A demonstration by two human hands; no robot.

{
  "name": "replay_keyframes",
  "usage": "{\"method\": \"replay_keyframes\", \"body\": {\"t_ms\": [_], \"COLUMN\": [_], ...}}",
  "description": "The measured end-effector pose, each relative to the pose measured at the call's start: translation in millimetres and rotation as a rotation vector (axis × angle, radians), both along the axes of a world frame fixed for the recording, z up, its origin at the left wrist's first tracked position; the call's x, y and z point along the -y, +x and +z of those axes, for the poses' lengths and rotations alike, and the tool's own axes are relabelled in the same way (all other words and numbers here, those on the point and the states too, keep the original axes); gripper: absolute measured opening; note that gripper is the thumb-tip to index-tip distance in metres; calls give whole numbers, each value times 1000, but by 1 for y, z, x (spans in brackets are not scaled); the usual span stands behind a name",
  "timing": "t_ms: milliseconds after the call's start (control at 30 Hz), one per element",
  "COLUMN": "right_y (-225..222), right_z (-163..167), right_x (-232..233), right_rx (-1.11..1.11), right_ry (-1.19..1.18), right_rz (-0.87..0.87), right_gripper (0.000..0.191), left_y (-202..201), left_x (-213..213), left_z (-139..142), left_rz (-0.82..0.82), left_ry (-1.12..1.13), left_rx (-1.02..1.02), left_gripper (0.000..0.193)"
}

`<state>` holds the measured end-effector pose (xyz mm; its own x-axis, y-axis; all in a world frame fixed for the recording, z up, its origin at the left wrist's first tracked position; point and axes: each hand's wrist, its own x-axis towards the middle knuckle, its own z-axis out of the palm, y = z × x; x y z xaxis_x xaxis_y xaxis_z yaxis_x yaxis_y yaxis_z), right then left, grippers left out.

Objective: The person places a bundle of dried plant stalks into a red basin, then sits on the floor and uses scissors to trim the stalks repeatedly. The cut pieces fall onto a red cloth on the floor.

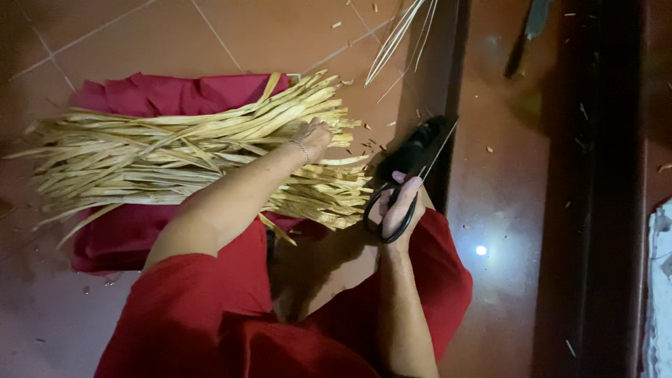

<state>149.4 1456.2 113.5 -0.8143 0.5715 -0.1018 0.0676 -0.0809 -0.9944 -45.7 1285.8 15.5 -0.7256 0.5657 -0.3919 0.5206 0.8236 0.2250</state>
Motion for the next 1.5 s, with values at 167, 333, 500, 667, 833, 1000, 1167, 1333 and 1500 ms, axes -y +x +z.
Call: {"method": "replay_keyframes", "body": {"t_ms": [167,333,500,667,833,1000,1167,1333,1500], "right_y": [4,8,9,7,8,7,3,0,-2], "right_z": [-3,-8,-14,-16,-11,5,19,16,4], "right_x": [-4,-7,-1,14,26,38,48,56,57], "right_rx": [4,33,102,156,100,134,90,175,27], "right_ry": [44,14,32,226,694,657,700,702,720], "right_rz": [30,24,84,172,224,288,264,281,269], "right_gripper": [56,52,56,60,54,57,54,52,47], "left_y": [-3,-12,-10,6,26,39,48,54,53], "left_x": [-3,-16,-29,-14,-7,-3,0,5,0], "left_z": [-26,-45,-18,46,83,95,102,108,104], "left_rz": [-139,-57,507,388,303,373,374,402,414], "left_ry": [-42,75,414,869,1186,1266,1391,1390,1433], "left_rx": [-239,-466,287,262,198,332,562,676,721], "left_gripper": [42,57,38,28,26,22,20,21,19]}}
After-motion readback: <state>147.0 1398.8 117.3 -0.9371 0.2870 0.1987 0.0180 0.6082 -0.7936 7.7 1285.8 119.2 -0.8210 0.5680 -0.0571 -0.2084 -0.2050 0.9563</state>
